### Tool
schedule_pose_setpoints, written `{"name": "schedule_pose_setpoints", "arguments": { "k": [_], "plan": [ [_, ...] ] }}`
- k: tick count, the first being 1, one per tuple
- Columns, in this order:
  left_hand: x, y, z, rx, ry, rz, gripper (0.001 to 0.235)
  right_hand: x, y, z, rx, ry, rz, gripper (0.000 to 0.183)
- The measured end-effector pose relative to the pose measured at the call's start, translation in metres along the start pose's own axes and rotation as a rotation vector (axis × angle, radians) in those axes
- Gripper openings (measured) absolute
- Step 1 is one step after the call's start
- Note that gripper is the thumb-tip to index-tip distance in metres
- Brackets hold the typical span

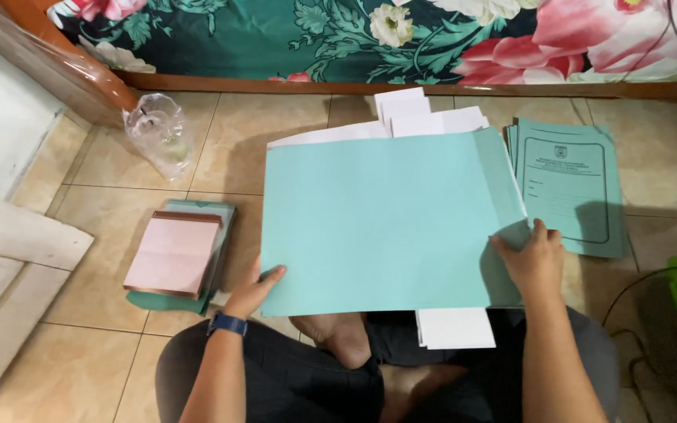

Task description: A person is sorting through green paper folders and organizing them into a larger light blue folder while sitting on the floor.

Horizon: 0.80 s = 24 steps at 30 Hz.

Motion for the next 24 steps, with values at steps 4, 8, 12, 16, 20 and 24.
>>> {"name": "schedule_pose_setpoints", "arguments": {
  "k": [4, 8, 12, 16, 20, 24],
  "plan": [
    [-0.017, 0.016, -0.001, 0.015, 0.017, 0.038, 0.102, -0.003, -0.001, 0.004, 0.024, 0.092, 0.066, 0.084],
    [-0.067, 0.042, 0.028, -0.643, 0.324, -0.419, 0.098, 0.003, -0.006, 0.008, -0.024, 0.076, 0.103, 0.081],
    [-0.141, 0.103, 0.048, -0.605, 0.973, -0.513, 0.047, 0.006, -0.002, 0.001, 0.050, 0.039, 0.042, 0.070],
    [-0.158, 0.160, 0.024, -0.168, 0.997, -0.594, 0.063, 0.006, 0.001, 0.007, 0.024, 0.017, 0.038, 0.066],
    [-0.169, 0.173, 0.036, 0.006, 0.868, -0.828, 0.080, 0.001, -0.011, 0.010, 0.048, 0.098, 0.099, 0.057],
    [-0.170, 0.171, 0.035, -0.001, 0.841, -0.799, 0.077, -0.004, -0.002, 0.010, 0.079, 0.038, 0.067, 0.061]
  ]
}}
Point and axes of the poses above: each hand's wrist, its own z-axis away from the middle knuckle, its own y-axis out of the palm, x = y × z, the point moved 3 cm from there along -z, towards the middle knuckle, and after that the axes turned 2 degrees about -y, right-handed, at the moved point
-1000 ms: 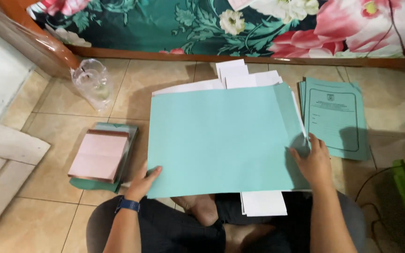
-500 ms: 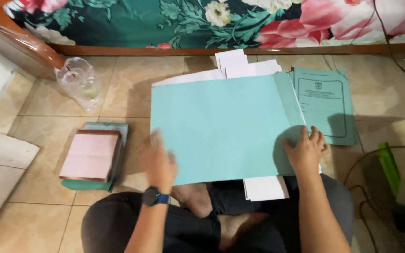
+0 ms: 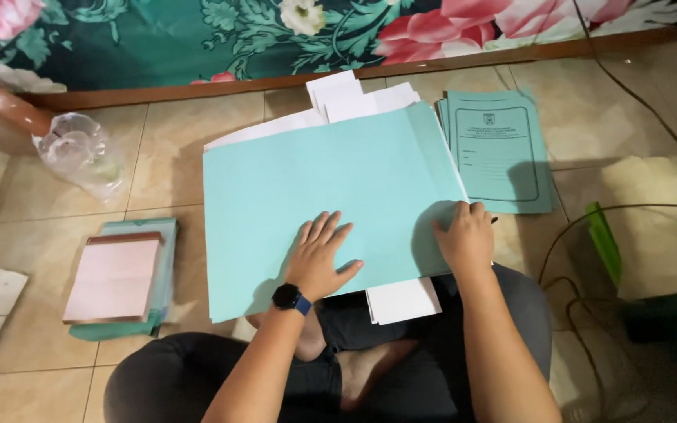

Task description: A person is sorting through green paper folders and organizing them into a larger light blue folder while sitting on the floor.

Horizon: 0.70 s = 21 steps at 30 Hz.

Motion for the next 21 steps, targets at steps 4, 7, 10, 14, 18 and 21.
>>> {"name": "schedule_pose_setpoints", "arguments": {
  "k": [4, 7, 10, 14, 18, 21],
  "plan": [
    [-0.002, -0.005, 0.000, 0.021, -0.039, 0.008, 0.075, 0.005, 0.001, 0.002, -0.066, -0.023, 0.083, 0.072],
    [-0.003, -0.003, 0.000, 0.029, -0.047, 0.017, 0.072, 0.010, -0.013, 0.002, 0.022, 0.020, 0.033, 0.066],
    [-0.007, -0.008, 0.002, 0.025, -0.063, 0.044, 0.070, 0.015, -0.017, 0.003, 0.038, 0.032, 0.028, 0.064],
    [-0.009, -0.009, 0.002, 0.028, -0.077, 0.018, 0.070, 0.018, -0.021, 0.002, 0.018, 0.043, 0.005, 0.063],
    [-0.010, -0.012, 0.000, 0.047, -0.074, 0.020, 0.070, 0.032, -0.049, 0.002, -0.004, 0.012, -0.006, 0.044],
    [-0.010, -0.011, 0.002, 0.057, -0.080, 0.022, 0.070, 0.033, -0.051, 0.004, 0.001, -0.022, -0.136, 0.023]
  ]
}}
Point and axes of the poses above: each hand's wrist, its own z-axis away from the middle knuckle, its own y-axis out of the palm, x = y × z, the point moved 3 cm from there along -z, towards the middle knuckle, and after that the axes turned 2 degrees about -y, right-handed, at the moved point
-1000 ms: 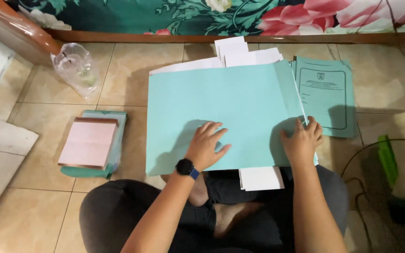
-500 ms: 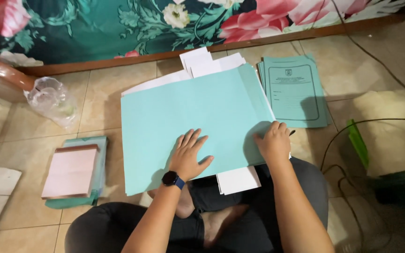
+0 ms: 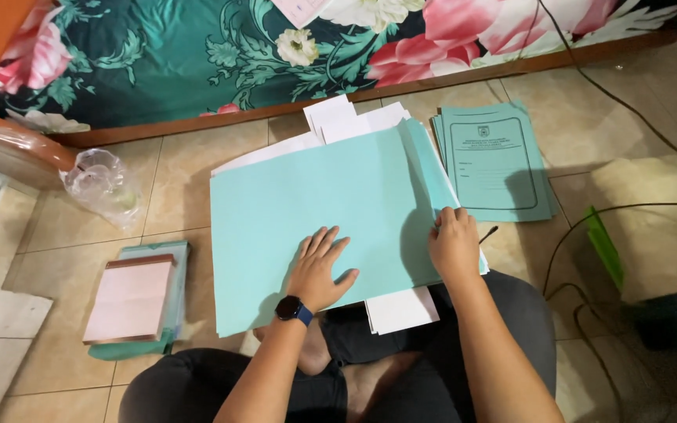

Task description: A person is sorting through green paper folders and organizing them into a larger light blue folder while sitting on the floor.

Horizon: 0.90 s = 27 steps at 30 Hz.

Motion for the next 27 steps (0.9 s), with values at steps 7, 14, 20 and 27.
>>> {"name": "schedule_pose_setpoints", "arguments": {
  "k": [7, 14, 20, 27],
  "plan": [
    [-0.012, -0.007, 0.008, 0.081, -0.025, -0.045, 0.069, -0.009, 0.001, -0.008, 0.211, 0.036, -0.144, 0.036],
    [-0.010, -0.010, -0.016, -0.156, 0.111, 0.012, 0.053, 0.037, 0.012, 0.006, 0.137, -0.187, 0.002, 0.036],
    [-0.032, 0.020, -0.097, -0.291, 0.292, -0.015, 0.050, 0.027, 0.035, 0.010, 0.198, -0.128, -0.131, 0.015],
    [-0.045, 0.038, -0.115, -0.006, 0.293, -0.102, 0.061, 0.001, 0.004, -0.017, 0.339, -0.228, -0.128, 0.030]
  ]
}}
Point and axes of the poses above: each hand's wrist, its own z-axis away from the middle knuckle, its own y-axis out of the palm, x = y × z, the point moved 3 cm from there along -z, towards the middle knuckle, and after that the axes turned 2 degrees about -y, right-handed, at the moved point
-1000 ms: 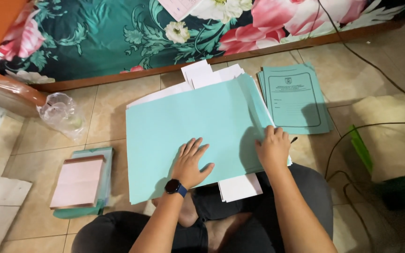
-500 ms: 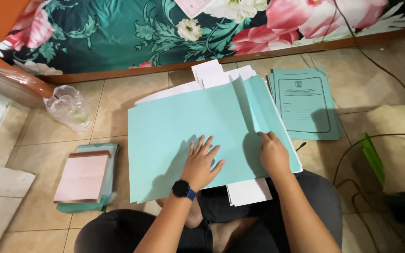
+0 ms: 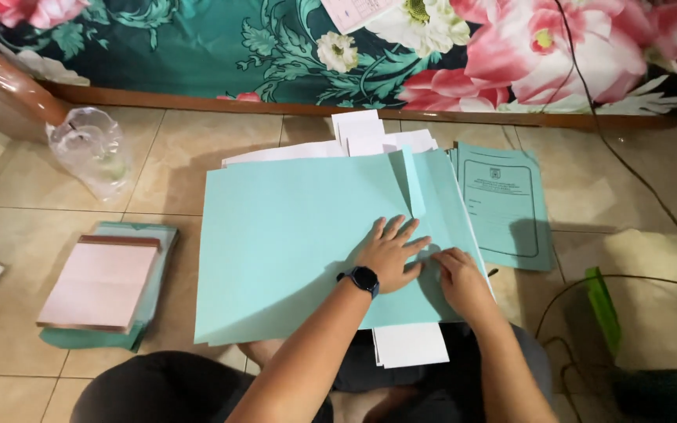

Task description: A person is sorting through green paper folders and organizing them into a larger light blue folder while sitting on the floor.

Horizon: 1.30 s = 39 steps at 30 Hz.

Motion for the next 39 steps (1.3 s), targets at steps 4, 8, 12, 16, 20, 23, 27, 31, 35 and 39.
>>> {"name": "schedule_pose_setpoints", "arguments": {
  "k": [4, 8, 12, 16, 20, 23, 27, 31, 35, 39],
  "plan": [
    [-0.003, -0.005, 0.002, 0.035, -0.075, 0.004, 0.066, 0.002, 0.008, -0.033, 0.037, -0.314, 0.480, 0.057],
    [-0.001, -0.006, 0.002, 0.023, -0.104, 0.030, 0.075, -0.020, 0.023, -0.138, 0.069, -0.399, 0.487, 0.062],
    [-0.001, -0.007, 0.004, -0.050, -0.069, 0.048, 0.073, -0.026, 0.037, -0.226, 0.127, -0.333, 0.649, 0.064],
    [0.002, -0.004, 0.005, -0.100, -0.066, 0.084, 0.069, -0.010, 0.032, -0.226, 0.149, -0.268, 0.546, 0.064],
    [0.005, -0.002, -0.001, -0.034, -0.092, 0.082, 0.067, -0.017, 0.032, -0.141, -0.329, -0.615, 0.609, 0.062],
    [0.008, 0.007, -0.001, -0.046, -0.099, 0.101, 0.065, 0.000, 0.021, -0.045, 0.135, -0.392, 0.569, 0.069],
    [0.009, 0.024, -0.005, -0.254, -0.068, 0.063, 0.062, 0.025, 0.015, 0.066, -0.088, -0.381, 0.355, 0.060],
    [0.009, 0.027, -0.008, -0.334, -0.048, -0.012, 0.062, 0.009, 0.034, 0.081, -0.002, -0.055, 0.203, 0.030],
    [0.011, 0.040, -0.016, -0.390, -0.035, -0.153, 0.064, 0.016, 0.000, 0.025, 0.072, 0.369, -0.159, 0.048],
    [0.002, 0.016, -0.004, -0.411, -0.016, -0.033, 0.061, -0.022, 0.036, -0.001, -0.002, 0.321, -0.081, 0.052]
  ]
}}
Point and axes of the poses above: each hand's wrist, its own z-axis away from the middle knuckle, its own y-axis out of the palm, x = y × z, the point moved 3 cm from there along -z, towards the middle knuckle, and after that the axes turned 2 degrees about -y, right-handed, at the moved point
